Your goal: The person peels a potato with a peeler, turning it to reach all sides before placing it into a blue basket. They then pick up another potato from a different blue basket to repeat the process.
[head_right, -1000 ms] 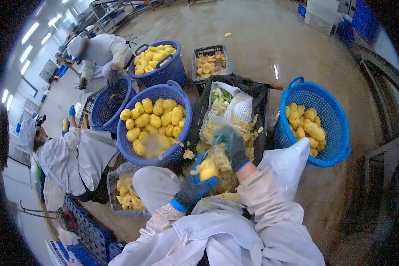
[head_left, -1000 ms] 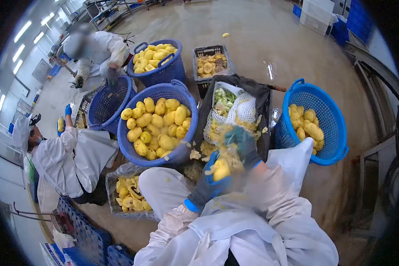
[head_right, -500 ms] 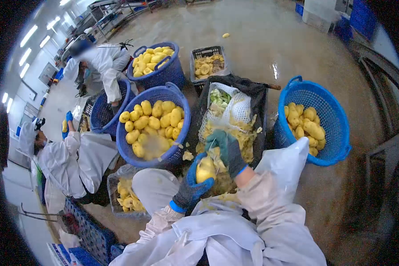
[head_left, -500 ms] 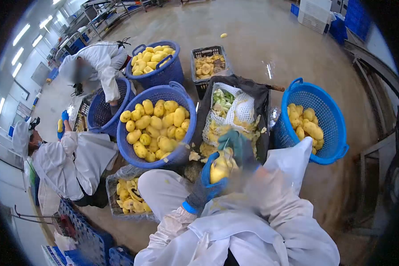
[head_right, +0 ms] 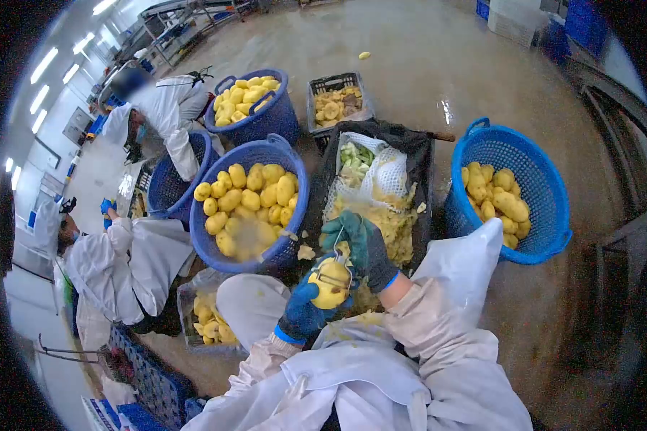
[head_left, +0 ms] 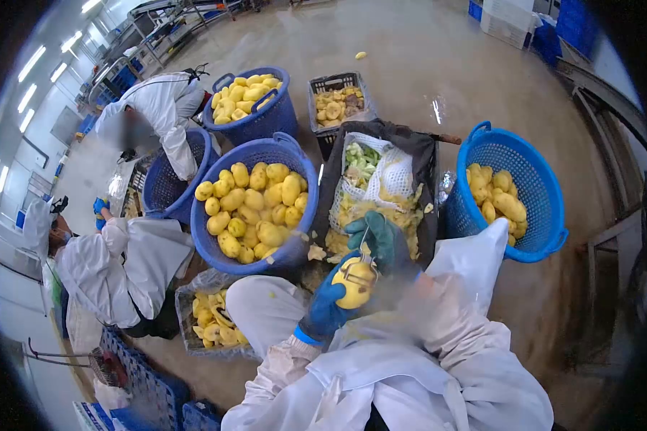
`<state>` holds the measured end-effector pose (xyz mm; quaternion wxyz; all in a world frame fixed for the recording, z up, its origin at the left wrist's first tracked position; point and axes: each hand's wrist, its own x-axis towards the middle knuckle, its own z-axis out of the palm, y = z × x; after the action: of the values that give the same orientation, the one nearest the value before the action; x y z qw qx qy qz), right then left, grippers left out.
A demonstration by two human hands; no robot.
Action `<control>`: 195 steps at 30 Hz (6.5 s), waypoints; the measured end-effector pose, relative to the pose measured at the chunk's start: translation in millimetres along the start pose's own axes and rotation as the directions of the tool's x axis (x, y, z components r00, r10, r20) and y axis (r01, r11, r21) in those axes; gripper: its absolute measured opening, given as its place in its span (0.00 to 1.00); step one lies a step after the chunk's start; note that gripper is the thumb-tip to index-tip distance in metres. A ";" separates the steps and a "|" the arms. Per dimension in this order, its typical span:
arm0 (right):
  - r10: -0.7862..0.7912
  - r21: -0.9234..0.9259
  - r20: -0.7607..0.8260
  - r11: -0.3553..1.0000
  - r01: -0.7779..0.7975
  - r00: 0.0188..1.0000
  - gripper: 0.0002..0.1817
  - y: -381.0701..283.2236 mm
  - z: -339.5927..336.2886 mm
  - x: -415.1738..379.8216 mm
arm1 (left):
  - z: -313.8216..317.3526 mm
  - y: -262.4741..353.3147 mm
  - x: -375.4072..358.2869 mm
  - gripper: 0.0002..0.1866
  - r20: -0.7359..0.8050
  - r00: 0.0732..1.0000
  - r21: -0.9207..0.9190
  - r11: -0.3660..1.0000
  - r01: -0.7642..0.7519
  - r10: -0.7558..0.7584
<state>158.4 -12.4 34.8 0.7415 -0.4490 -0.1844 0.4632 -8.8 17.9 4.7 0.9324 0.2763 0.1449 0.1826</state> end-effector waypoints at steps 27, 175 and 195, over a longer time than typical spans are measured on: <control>-0.279 0.250 -0.047 0.926 0.282 0.959 0.12 64.1 -64.9 42.1 | 20.8 -5.6 10.9 0.27 -0.219 0.962 -0.023 0.985 -0.171 0.162; -0.356 -0.061 -0.155 0.935 0.350 0.922 0.20 29.4 -70.6 25.4 | 20.1 -4.0 1.4 0.40 0.094 0.951 0.864 0.450 -0.226 0.296; -0.128 0.054 -0.159 0.989 0.138 0.979 0.18 26.3 -45.6 5.9 | 30.3 6.8 -3.0 0.51 0.298 0.844 0.950 -0.050 -0.310 0.446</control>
<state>179.1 -25.5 -12.1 0.7972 -0.4460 -0.1406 0.3819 -2.0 8.0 33.4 0.3983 0.8454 0.1936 0.2986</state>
